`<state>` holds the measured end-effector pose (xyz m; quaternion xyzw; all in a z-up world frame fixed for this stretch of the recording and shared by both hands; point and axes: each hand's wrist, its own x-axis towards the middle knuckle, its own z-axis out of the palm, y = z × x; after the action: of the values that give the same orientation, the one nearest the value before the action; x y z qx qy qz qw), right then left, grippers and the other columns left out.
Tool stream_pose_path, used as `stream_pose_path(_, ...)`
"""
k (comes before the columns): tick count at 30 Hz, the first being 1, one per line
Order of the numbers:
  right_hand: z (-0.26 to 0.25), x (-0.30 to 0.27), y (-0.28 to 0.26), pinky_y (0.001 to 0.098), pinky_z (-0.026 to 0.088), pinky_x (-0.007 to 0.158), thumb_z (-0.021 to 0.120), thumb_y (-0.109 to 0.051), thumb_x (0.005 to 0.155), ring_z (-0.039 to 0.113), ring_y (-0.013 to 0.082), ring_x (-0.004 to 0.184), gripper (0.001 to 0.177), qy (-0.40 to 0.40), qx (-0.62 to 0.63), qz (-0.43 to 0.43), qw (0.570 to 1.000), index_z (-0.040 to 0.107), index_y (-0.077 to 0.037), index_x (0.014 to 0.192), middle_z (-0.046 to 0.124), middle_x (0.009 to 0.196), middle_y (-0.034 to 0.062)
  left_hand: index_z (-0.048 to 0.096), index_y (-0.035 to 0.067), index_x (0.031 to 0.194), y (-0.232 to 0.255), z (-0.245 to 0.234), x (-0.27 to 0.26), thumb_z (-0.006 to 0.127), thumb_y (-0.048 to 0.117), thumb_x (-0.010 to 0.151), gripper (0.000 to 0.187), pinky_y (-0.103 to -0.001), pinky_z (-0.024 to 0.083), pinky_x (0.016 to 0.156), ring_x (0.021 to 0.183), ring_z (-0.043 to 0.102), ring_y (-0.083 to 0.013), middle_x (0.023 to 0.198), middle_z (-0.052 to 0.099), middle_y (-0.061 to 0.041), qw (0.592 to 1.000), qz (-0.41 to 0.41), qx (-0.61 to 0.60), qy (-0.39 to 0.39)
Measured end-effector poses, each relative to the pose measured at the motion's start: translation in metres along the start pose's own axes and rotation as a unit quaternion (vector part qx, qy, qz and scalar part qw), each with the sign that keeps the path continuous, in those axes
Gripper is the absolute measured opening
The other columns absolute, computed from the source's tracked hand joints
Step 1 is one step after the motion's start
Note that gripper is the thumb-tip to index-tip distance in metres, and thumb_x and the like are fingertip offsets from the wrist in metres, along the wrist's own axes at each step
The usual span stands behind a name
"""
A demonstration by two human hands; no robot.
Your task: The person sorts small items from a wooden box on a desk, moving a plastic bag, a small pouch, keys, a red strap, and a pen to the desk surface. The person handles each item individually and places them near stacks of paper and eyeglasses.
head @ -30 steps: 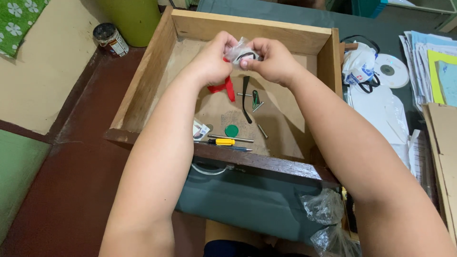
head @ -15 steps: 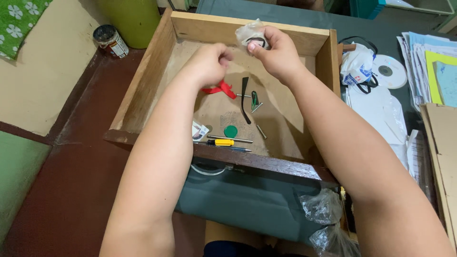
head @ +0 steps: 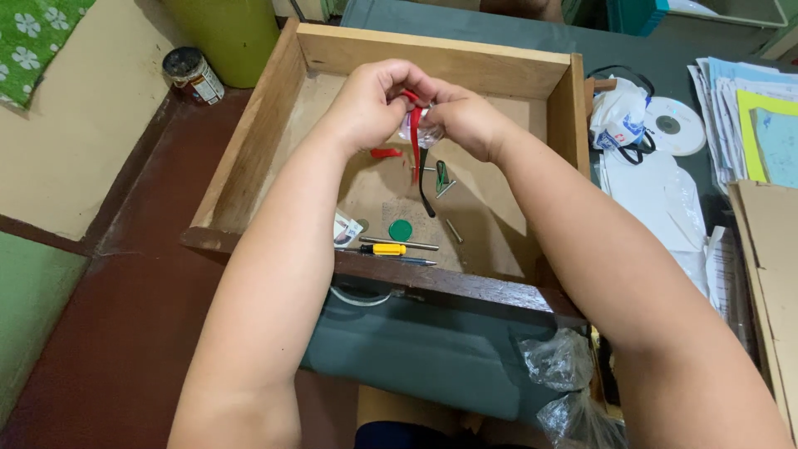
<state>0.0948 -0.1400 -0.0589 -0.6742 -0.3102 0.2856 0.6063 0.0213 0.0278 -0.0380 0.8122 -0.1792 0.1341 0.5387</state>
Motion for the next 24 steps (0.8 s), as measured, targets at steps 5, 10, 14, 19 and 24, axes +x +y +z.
stream_pose_path(5,0.012,-0.022,-0.024,0.0201,0.053,0.084,0.079,-0.004,0.082,0.057,0.0064,0.095,0.076,-0.088,0.011,-0.07,0.994,0.045,-0.011,0.15,0.059,0.115,0.0005,0.071,0.008,0.105,0.021,-0.001,-0.004,0.047,-0.016,0.085,0.039,-0.024,0.062,0.086,0.093,0.074,-0.0129,0.101,0.076,-0.006,0.998,-0.05,-0.026,-0.007)
stream_pose_path(10,0.013,-0.009,-0.005,0.0252,0.057,0.092,0.081,-0.005,0.085,0.066,0.009,0.097,0.044,0.042,-0.06,-0.038,0.997,0.061,-0.013,0.123,0.072,0.105,0.0001,0.069,0.006,0.108,0.012,-0.001,0.0,0.04,-0.024,0.075,0.053,-0.025,0.061,0.093,0.104,0.073,-0.0159,0.109,0.075,-0.009,0.995,-0.046,-0.087,-0.012)
stream_pose_path(14,0.012,-0.012,-0.016,0.0263,0.058,0.08,0.078,-0.007,0.09,0.067,0.0093,0.082,0.024,0.083,-0.085,0.022,0.993,0.068,-0.014,0.11,0.074,0.093,-0.0012,0.071,0.007,0.106,0.027,-0.003,-0.003,0.045,-0.019,0.077,0.047,-0.024,0.061,0.088,0.097,0.071,-0.0137,0.105,0.075,-0.008,0.996,-0.042,-0.038,0.066)
stream_pose_path(19,0.003,-0.006,-0.006,0.0267,0.055,0.068,0.078,-0.007,0.092,0.063,0.0115,0.077,0.02,0.086,-0.046,0.028,0.995,0.061,-0.012,0.101,0.068,0.087,0.0016,0.073,0.011,0.106,0.009,-0.006,0.0,0.057,-0.007,0.084,0.032,-0.023,0.059,0.083,0.09,0.072,-0.0105,0.101,0.077,-0.002,0.991,-0.024,0.062,0.119)
stream_pose_path(24,0.005,-0.006,-0.003,0.0221,0.049,0.064,0.08,-0.003,0.088,0.059,0.0082,0.076,0.031,0.057,-0.029,-0.019,0.998,0.064,-0.014,0.112,0.066,0.089,-0.0014,0.068,0.007,0.11,0.011,-0.005,0.0,0.05,-0.013,0.093,0.033,-0.024,0.063,0.089,0.099,0.076,-0.0118,0.106,0.073,-0.005,0.996,-0.027,-0.033,0.08)
